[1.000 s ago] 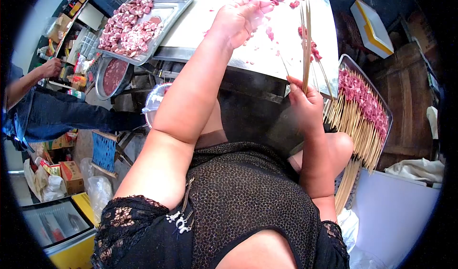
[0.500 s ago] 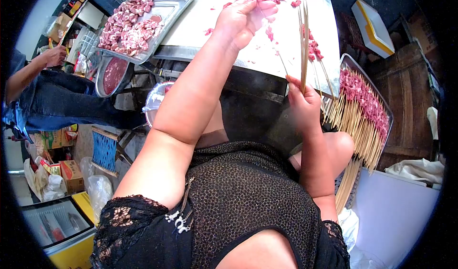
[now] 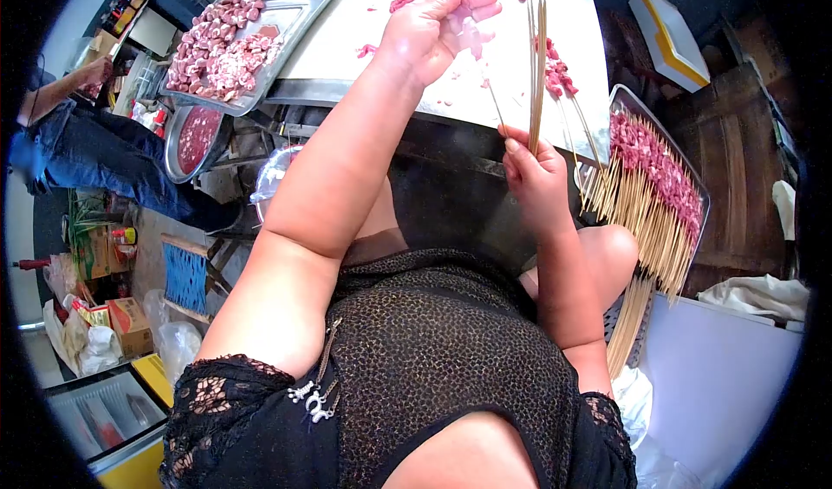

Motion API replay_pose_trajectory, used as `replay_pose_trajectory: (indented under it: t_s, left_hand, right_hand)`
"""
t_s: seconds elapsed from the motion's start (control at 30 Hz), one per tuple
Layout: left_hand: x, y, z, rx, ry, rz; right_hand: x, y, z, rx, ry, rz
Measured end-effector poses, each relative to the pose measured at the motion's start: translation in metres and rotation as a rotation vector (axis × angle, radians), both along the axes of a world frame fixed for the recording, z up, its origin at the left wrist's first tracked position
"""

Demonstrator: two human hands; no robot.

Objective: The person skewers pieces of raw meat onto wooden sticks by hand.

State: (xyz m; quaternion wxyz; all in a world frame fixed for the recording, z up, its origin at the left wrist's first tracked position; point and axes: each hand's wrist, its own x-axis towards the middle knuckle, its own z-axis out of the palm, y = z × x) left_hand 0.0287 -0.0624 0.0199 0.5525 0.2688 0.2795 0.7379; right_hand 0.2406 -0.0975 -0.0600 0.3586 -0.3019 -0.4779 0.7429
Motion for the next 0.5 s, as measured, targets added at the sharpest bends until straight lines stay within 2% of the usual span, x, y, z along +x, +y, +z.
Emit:
replay_pose_trajectory:
  t_s: [0.27,0.33,0.47,0.5]
  left_hand:
    - [-0.002,0.001,0.001,0.05,-0.012,-0.123]
    - [0.001,0.0,0.001,0.038,-0.011,-0.124]
    - [0.016,-0.002,-0.001,-0.027,0.042,-0.152]
    - [0.015,0.001,-0.004,-0.004,0.125,-0.131]
  right_hand:
    - [0.0,-0.004,0.006,-0.197,0.117,0.106]
    - [0.001,-0.004,0.004,-0.314,0.188,0.146]
    - [0.001,-0.003,0.017,-0.302,0.217,0.12]
    - [0.001,-0.001,0.015,-0.297,0.215,0.121]
